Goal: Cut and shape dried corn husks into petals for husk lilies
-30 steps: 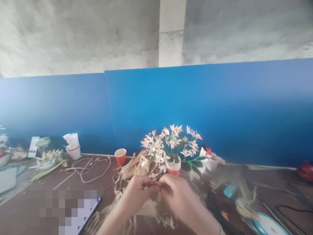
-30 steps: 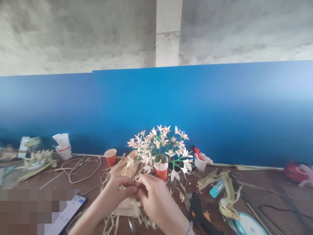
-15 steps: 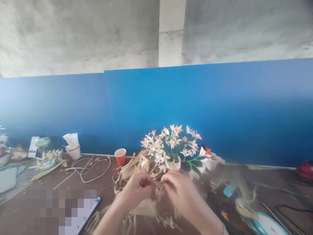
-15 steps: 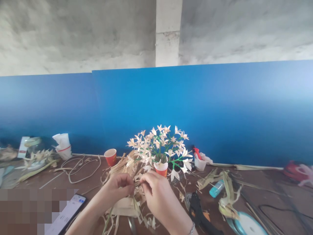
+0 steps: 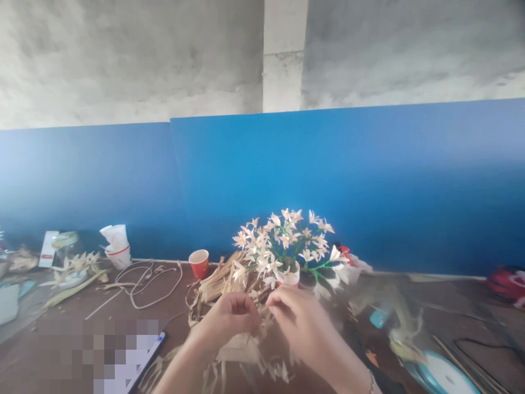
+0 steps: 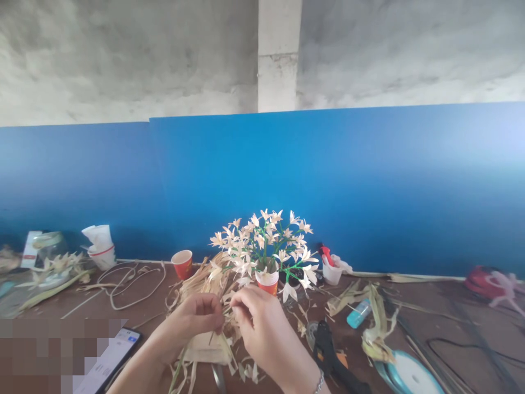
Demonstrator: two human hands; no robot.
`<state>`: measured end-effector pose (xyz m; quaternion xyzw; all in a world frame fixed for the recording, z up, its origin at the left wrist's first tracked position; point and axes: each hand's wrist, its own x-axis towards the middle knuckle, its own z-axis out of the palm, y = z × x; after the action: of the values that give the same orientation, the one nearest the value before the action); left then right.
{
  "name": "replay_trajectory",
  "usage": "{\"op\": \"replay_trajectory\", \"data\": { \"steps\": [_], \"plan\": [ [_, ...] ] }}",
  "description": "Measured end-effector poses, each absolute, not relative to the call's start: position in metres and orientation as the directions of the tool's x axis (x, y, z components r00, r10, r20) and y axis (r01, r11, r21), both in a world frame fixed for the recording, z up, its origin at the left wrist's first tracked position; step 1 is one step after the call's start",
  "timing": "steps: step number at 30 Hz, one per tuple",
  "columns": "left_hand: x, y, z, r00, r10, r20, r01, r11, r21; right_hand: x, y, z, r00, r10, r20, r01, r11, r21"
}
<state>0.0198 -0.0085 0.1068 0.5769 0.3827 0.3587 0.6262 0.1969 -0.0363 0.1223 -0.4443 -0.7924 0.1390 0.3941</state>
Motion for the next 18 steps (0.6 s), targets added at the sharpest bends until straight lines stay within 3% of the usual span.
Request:
{"op": "replay_trajectory", "data": {
  "steps": [5,11,18],
  "plan": [
    [0.020,-0.011,0.109,0.447,0.891,-0.081,0.051,0.065,0.997,0.197,-0.038,0.123,-0.295,0.808,0.510,0.607,0.571,-0.553],
    [0.022,-0.018,0.114,0.343,0.936,0.085,0.323,-0.203,0.924,0.198,-0.035,0.123,-0.285,0.805,0.520,0.612,0.571,-0.547],
    [0.023,-0.017,0.116,0.258,0.957,0.134,0.308,-0.213,0.927,0.202,-0.032,0.124,-0.267,0.798,0.540,0.631,0.568,-0.529]
  ]
}}
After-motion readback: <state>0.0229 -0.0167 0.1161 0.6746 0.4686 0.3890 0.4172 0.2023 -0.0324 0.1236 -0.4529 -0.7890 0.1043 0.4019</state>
